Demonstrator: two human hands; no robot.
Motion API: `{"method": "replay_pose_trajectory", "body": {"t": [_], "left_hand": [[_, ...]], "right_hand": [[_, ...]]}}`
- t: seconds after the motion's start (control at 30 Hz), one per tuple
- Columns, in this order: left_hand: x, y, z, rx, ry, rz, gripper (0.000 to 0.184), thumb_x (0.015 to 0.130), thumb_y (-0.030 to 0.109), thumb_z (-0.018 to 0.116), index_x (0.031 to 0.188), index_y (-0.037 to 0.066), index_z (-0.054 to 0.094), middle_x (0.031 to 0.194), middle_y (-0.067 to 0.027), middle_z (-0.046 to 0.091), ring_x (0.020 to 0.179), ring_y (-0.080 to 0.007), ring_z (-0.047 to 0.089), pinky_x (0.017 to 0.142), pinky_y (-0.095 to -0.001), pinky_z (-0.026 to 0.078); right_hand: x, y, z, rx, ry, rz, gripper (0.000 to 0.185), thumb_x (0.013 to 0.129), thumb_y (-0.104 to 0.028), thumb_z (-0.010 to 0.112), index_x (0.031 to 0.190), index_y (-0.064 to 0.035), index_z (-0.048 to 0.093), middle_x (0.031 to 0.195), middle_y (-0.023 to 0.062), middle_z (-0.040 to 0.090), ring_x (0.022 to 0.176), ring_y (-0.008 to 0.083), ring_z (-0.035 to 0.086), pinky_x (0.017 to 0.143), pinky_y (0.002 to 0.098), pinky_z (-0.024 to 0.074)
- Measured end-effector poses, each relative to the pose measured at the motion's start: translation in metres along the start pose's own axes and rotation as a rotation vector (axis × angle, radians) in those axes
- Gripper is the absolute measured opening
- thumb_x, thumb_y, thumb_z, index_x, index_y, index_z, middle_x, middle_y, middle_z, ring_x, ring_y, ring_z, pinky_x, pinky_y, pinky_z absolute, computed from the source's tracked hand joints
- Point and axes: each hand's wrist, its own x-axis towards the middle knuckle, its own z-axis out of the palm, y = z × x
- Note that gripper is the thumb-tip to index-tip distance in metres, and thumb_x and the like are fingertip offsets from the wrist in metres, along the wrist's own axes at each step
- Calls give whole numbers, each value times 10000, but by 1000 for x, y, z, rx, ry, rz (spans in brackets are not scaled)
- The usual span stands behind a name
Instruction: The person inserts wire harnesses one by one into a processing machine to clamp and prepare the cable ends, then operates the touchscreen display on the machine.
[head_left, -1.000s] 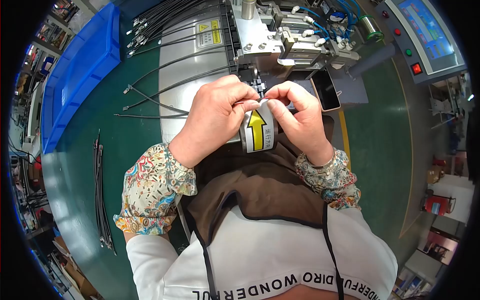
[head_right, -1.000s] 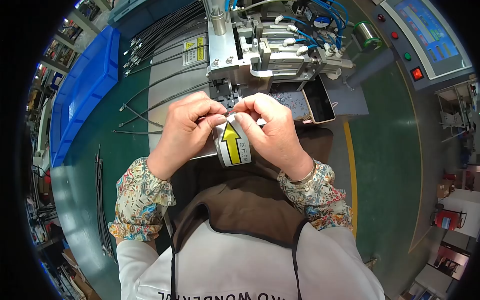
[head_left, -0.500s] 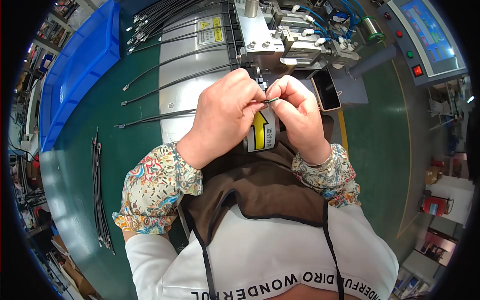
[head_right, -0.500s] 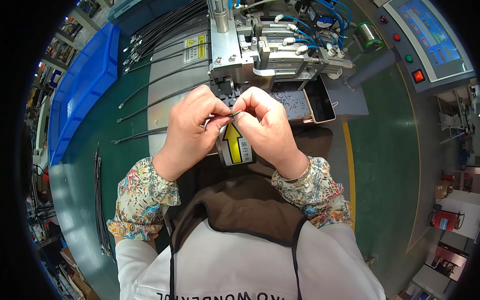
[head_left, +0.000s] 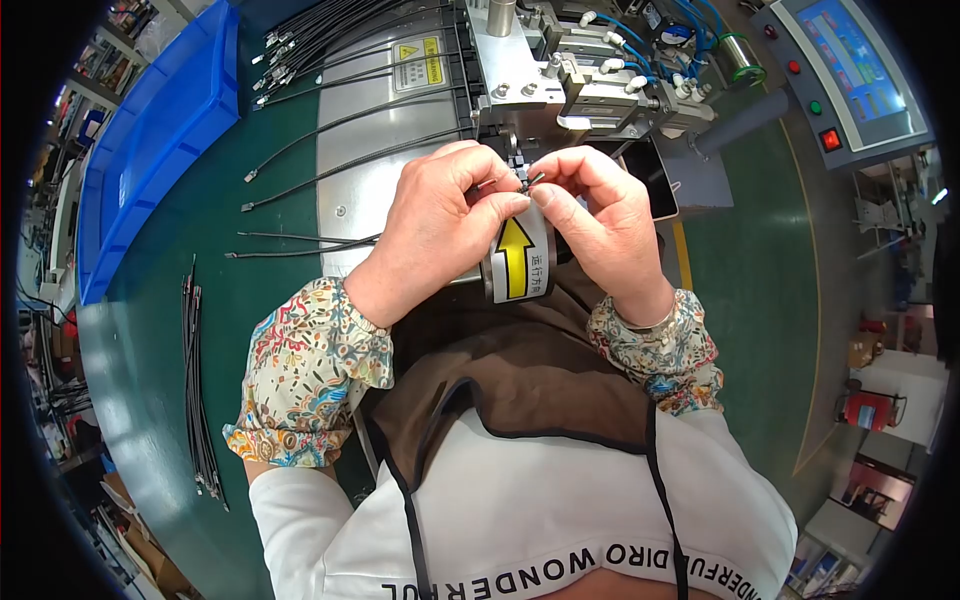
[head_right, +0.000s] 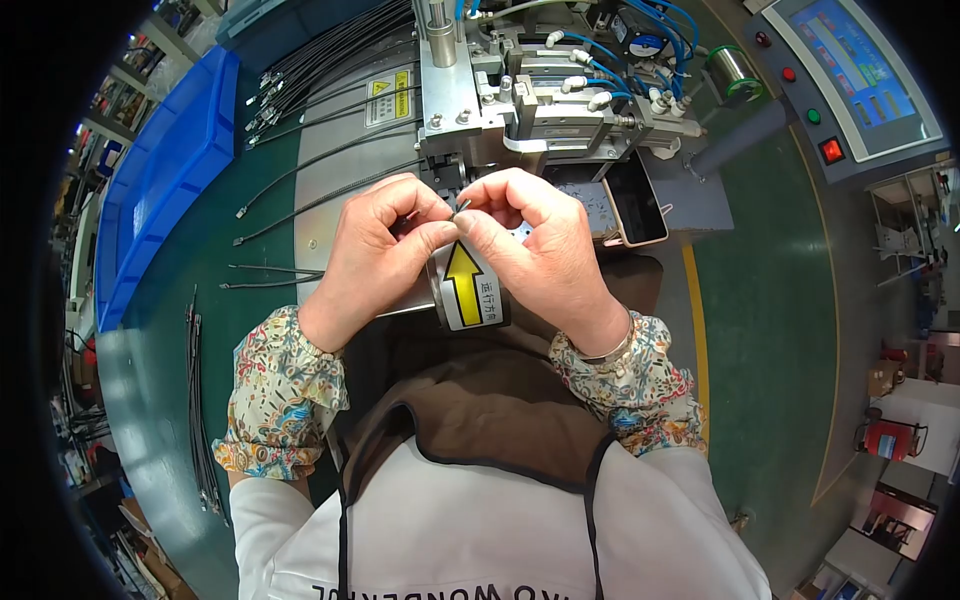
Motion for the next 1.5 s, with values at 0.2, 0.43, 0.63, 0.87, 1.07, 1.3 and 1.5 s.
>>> {"method": "replay_pose_trajectory", "body": {"t": [0.2,0.43,0.63,0.87,1.07,1.3,1.5], "left_hand": [[-1,2,2,2,-10,-40,88,769,-11,709,776,3,622,720,-26,568,623,-82,509,562,-241,416],[0,-4,2,590,2,254,121,759,29,693,866,80,668,761,-59,583,709,-235,613,603,-364,489],[5,-13,0,755,-26,323,145,740,72,658,875,118,685,760,-35,524,734,-211,600,595,-353,496],[12,-12,3,829,-91,331,117,777,110,655,885,119,698,766,-37,512,736,-207,590,586,-355,482],[13,-11,5,876,-113,370,101,794,127,638,879,100,687,795,-37,523,761,-196,585,594,-345,491],[15,-11,6,899,-124,384,75,801,128,631,845,84,673,802,-38,531,773,-195,588,596,-343,499],[14,-12,6,909,-119,401,68,815,132,632,833,81,672,791,-42,528,765,-197,589,590,-343,497]], "right_hand": [[-2,10,12,-319,163,-263,86,820,-20,681,832,-1,598,746,69,604,663,165,581,596,297,462],[-1,44,5,-238,209,-135,60,828,0,652,809,2,595,715,63,593,597,131,553,543,276,439],[6,52,5,-305,234,-27,36,843,-13,645,825,12,627,717,52,626,593,83,566,544,243,460],[10,55,2,-339,220,-10,49,839,-23,643,805,7,626,700,52,629,586,95,575,545,256,467],[13,69,-3,16,144,230,74,873,-49,617,823,5,613,699,-12,590,620,40,508,554,222,436],[16,57,-5,-238,161,-15,101,879,-80,645,839,5,609,705,29,615,629,78,559,575,264,469],[18,72,-4,-179,134,118,122,909,-113,617,852,-6,614,709,67,621,614,110,570,574,283,471]]}}
